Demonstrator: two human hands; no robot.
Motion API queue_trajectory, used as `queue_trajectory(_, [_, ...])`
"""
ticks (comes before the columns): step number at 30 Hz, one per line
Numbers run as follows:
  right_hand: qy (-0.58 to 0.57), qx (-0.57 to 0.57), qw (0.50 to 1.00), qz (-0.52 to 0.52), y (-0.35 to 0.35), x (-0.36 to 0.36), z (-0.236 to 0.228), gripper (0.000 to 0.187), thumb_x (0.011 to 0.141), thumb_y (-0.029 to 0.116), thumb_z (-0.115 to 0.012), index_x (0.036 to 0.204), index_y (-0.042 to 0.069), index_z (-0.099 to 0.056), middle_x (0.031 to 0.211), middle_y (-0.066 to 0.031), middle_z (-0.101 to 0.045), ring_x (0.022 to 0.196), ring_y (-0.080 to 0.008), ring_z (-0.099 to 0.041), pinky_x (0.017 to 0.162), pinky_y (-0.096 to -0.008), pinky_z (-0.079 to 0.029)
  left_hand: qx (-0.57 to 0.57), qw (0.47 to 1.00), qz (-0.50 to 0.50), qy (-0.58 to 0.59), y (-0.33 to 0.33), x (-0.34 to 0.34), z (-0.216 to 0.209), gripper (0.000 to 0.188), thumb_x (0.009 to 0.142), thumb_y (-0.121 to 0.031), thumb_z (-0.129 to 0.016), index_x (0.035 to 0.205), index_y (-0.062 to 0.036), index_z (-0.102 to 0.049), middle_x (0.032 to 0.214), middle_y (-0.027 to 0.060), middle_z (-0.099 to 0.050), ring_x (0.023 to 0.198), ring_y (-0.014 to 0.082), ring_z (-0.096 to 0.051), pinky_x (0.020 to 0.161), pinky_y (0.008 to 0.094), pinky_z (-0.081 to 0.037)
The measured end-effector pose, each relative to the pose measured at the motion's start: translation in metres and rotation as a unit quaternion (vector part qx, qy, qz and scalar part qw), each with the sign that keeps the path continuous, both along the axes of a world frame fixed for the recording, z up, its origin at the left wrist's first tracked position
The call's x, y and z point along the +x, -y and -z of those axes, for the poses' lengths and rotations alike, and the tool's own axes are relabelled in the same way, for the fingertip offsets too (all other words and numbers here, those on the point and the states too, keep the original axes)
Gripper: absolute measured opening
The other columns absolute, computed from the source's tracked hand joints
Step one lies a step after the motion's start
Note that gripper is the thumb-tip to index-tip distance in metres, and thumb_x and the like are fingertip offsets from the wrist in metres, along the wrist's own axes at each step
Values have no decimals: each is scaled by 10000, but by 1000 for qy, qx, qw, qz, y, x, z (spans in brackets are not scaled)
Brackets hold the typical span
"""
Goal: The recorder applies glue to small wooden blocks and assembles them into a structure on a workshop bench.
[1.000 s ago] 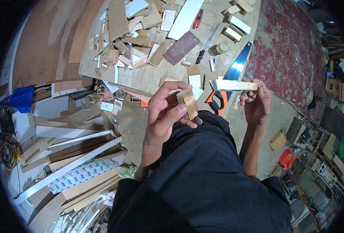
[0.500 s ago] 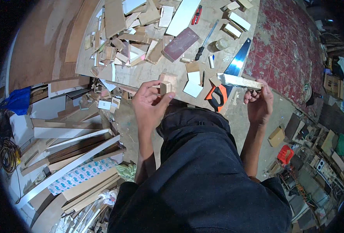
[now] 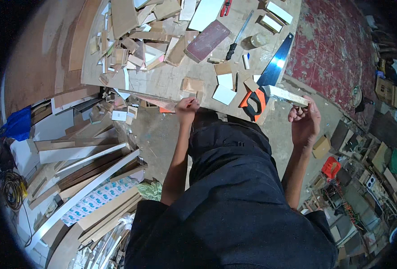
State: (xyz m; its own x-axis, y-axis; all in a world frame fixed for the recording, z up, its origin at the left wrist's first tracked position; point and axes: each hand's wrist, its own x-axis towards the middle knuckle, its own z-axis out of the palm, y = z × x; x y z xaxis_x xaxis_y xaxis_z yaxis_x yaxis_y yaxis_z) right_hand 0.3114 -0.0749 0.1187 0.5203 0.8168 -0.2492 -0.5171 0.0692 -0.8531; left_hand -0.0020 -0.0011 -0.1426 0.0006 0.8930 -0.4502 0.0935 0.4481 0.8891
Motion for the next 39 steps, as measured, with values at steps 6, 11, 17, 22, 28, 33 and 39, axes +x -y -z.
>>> queue_trajectory(6, [5, -8, 1000, 3, 3, -2, -3, 342, 945, 219, -497, 1121, -71, -543, 838, -158, -646, 636, -204, -634, 525, -284, -512, 28, 999, -25, 6, -17, 18, 37, 183, 832, -89, -667, 914, 74, -663, 753, 105, -669, 648, 153, -661, 553, 247, -523])
queue_trajectory(11, [7, -14, 1000, 14, 7, -3, -3, 338, 943, 220, -502, 1113, -70, -542, 833, -153, -644, 634, -201, -631, 525, -284, -513, 48, 998, -30, -27, -23, 28, 39, 172, 842, -99, -661, 911, 58, -675, 739, 86, -670, 633, 141, -649, 579, 258, -522])
queue_trajectory(17, [10, -18, 1000, 8, 8, -2, -4, 338, 939, 227, -509, 1101, -67, -548, 830, -142, -640, 624, -194, -623, 527, -279, -511, 104, 988, -30, -108, -27, 35, 31, 152, 819, -87, -677, 910, 36, -686, 751, 86, -684, 659, 141, -650, 618, 264, -508])
queue_trajectory(22, [17, -26, 1000, 4, 6, -2, -5, 347, 936, 232, -512, 1107, -67, -550, 810, -139, -633, 621, -190, -618, 525, -279, -507, 136, 971, -37, -191, -25, 32, 23, 183, 770, -103, -723, 898, 24, -689, 773, 123, -694, 709, 192, -665, 645, 294, -512])
queue_trajectory(28, [17, -32, 999, 0, 4, 0, -3, 355, 934, 244, -512, 1105, -65, -553, 803, -138, -631, 621, -188, -614, 525, -281, -508, 109, 957, 8, -270, -22, 38, 10, 307, 668, -162, -797, 907, -4, -685, 823, 136, -690, 766, 222, -672, 669, 331, -520])
queue_trajectory(33, [13, -30, 999, -3, 2, 2, -5, 352, 938, 240, -506, 1106, -65, -553, 809, -140, -630, 627, -189, -615, 537, -282, -511, 154, 936, 30, -314, -27, 39, 16, 290, 653, -118, -768, 921, -37, -693, 850, 131, -686, 764, 270, -667, 670, 352, -530])
queue_trajectory(39, [4, -28, 1000, 3, 2, 3, -5, 347, 941, 235, -504, 1109, -65, -551, 816, -139, -629, 629, -184, -612, 546, -280, -511, 118, 948, 20, -294, -24, 39, 12, 276, 657, -119, -751, 922, -62, -704, 858, 137, -682, 759, 285, -663, 672, 366, -531])
